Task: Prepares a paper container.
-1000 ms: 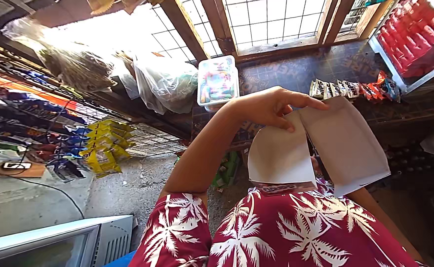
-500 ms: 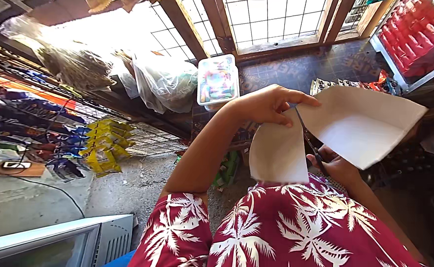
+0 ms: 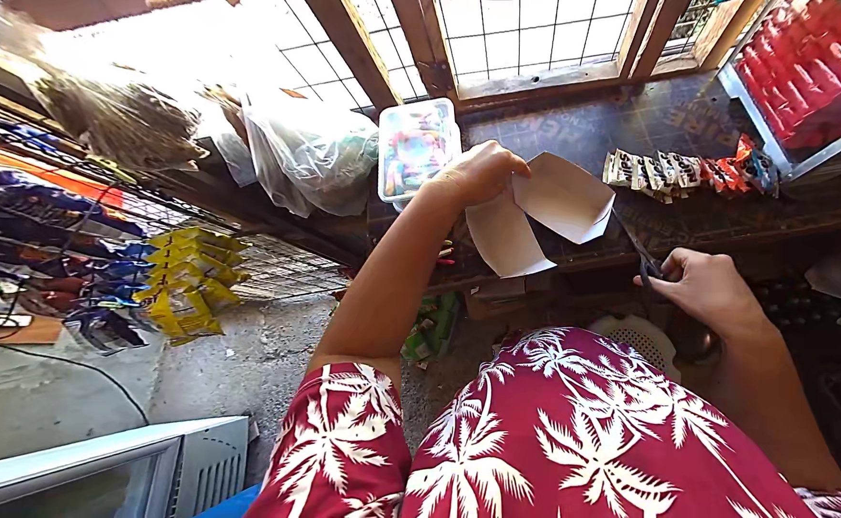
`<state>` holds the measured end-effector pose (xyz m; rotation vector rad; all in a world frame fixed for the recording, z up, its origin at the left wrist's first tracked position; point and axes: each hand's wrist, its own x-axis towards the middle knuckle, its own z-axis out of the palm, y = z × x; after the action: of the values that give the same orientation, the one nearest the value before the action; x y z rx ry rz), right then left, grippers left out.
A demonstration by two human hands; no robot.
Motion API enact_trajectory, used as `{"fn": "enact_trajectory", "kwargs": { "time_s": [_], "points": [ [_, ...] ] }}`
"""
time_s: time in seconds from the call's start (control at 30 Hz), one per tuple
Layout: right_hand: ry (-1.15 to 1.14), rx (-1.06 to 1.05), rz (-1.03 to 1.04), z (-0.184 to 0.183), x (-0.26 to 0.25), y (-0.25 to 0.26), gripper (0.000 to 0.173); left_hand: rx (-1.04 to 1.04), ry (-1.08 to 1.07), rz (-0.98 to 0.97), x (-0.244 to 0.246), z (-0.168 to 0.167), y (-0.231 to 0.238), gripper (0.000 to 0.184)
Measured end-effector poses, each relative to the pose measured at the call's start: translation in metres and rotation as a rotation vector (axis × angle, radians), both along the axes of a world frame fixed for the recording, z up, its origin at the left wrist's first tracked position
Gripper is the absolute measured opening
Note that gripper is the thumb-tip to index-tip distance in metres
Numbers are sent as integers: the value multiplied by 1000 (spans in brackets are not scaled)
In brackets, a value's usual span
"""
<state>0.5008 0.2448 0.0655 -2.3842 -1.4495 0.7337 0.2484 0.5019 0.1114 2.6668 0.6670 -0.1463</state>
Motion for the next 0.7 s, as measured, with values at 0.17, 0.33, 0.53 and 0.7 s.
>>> {"fn": "enact_trajectory", "kwargs": {
  "time_s": [0.17, 0.33, 0.53, 0.7],
  "points": [
    [-141, 127, 108, 1, -3, 33, 29, -3, -101, 10, -1, -15, 9, 40],
    [-255, 137, 81, 3, -10, 54, 30, 69, -349, 159, -29, -17, -14, 42],
    [-212, 305, 389, 15, 3, 70, 49, 106, -451, 318, -73, -27, -67, 114],
    [-145, 198, 810, 28, 3, 141, 124, 198, -277, 357, -66, -41, -86, 141]
  ]
}}
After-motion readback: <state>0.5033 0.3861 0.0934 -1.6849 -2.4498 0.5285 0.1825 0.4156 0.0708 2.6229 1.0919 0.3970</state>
